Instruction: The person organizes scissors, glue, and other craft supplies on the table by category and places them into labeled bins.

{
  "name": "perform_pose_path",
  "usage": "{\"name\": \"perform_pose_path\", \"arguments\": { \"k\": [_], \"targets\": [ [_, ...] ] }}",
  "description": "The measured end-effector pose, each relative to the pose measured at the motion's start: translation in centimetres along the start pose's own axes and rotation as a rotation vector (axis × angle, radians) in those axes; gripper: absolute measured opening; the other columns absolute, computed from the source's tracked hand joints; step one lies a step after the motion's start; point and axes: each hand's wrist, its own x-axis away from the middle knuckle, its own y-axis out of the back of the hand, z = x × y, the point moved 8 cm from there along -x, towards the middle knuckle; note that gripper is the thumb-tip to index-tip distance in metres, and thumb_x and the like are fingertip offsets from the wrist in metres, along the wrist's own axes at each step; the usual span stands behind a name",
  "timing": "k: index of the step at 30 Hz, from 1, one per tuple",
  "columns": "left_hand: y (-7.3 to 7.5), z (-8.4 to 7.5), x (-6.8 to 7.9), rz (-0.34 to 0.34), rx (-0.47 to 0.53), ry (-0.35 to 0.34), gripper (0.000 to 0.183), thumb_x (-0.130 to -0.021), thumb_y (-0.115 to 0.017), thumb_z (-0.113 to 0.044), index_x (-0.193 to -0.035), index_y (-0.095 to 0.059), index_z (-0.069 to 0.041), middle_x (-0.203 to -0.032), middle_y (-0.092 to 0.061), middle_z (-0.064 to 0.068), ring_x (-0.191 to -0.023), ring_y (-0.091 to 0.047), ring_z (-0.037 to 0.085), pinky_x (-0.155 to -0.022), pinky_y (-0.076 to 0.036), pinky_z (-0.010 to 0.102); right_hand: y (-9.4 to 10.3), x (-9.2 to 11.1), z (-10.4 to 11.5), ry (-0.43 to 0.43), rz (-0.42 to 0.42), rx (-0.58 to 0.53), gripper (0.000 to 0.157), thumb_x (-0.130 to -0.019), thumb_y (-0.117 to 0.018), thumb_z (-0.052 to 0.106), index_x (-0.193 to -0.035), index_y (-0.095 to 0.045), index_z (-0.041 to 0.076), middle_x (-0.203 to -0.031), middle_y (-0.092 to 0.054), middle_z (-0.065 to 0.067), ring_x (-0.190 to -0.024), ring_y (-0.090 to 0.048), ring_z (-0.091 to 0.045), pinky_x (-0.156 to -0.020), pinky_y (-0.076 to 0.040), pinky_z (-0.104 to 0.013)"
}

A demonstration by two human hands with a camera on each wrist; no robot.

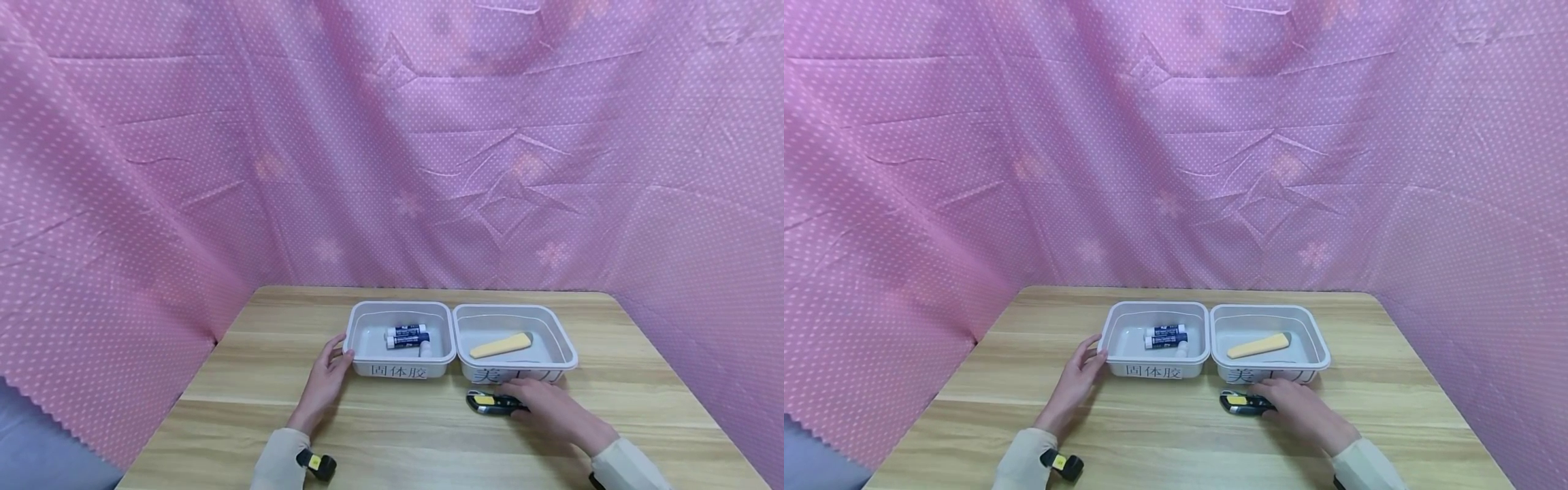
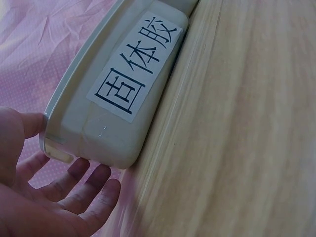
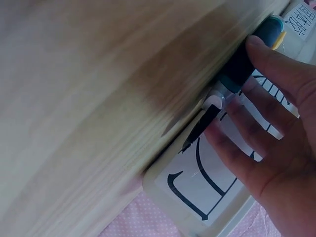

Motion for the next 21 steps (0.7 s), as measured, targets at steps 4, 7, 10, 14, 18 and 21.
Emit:
{"name": "perform_pose_path", "arguments": {
  "k": [4,7,10,14,18,21],
  "targets": [
    [0.0,0.0,0.0,0.001,-0.013,-0.006,0.056,-0.107,-0.055,-0.033,-0.158,-0.037,-0.020,-0.145,-0.053,0.019,-0.134,-0.055,0.037,-0.115,-0.042,0.053,0.3,0.2,0.2,-0.011,-0.008,-0.004,0.046,-0.078,-0.084,0.010,-0.122,-0.071,0.017,-0.111,-0.072,0.004,-0.100,-0.068,-0.016,-0.085,-0.059,-0.041],
    [0.0,0.0,0.0,0.000,-0.012,0.000,0.054,-0.107,-0.055,-0.032,-0.157,-0.037,-0.021,-0.146,-0.053,0.018,-0.135,-0.054,0.037,-0.116,-0.042,0.053,0.5,0.2,0.3,-0.034,0.004,-0.007,0.046,-0.079,-0.083,0.010,-0.123,-0.071,0.017,-0.113,-0.072,0.003,-0.103,-0.068,-0.018,-0.087,-0.059,-0.042],
    [0.0,0.0,0.0,0.000,-0.011,0.011,0.053,-0.107,-0.054,-0.031,-0.157,-0.037,-0.023,-0.147,-0.052,0.018,-0.136,-0.054,0.037,-0.116,-0.042,0.052,0.8,0.2,0.3,-0.046,0.009,-0.001,0.045,-0.080,-0.084,0.010,-0.122,-0.071,0.017,-0.114,-0.072,0.003,-0.103,-0.068,-0.019,-0.087,-0.059,-0.043],
    [-0.1,0.1,0.0,0.003,-0.011,0.017,0.054,-0.107,-0.054,-0.032,-0.157,-0.037,-0.023,-0.148,-0.051,0.018,-0.136,-0.054,0.037,-0.116,-0.042,0.051,1.0,0.2,0.4,-0.052,0.007,0.017,0.044,-0.080,-0.084,0.011,-0.121,-0.071,0.017,-0.114,-0.072,0.003,-0.104,-0.068,-0.019,-0.088,-0.059,-0.042],
    [-0.1,0.1,0.1,0.010,-0.011,0.020,0.054,-0.108,-0.054,-0.032,-0.158,-0.036,-0.023,-0.149,-0.051,0.017,-0.136,-0.053,0.037,-0.116,-0.042,0.051,1.6,0.2,0.7,-0.043,-0.012,0.027,0.044,-0.079,-0.084,0.012,-0.121,-0.071,0.016,-0.115,-0.072,0.003,-0.105,-0.069,-0.020,-0.089,-0.059,-0.043],
    [-0.1,0.0,0.1,0.009,-0.013,0.017,0.054,-0.108,-0.054,-0.032,-0.158,-0.036,-0.023,-0.149,-0.051,0.017,-0.137,-0.053,0.037,-0.116,-0.042,0.052,2.1,0.2,0.8,-0.029,-0.029,0.029,0.044,-0.079,-0.084,0.012,-0.120,-0.071,0.015,-0.116,-0.073,0.003,-0.105,-0.070,-0.020,-0.089,-0.059,-0.043]
  ]
}}
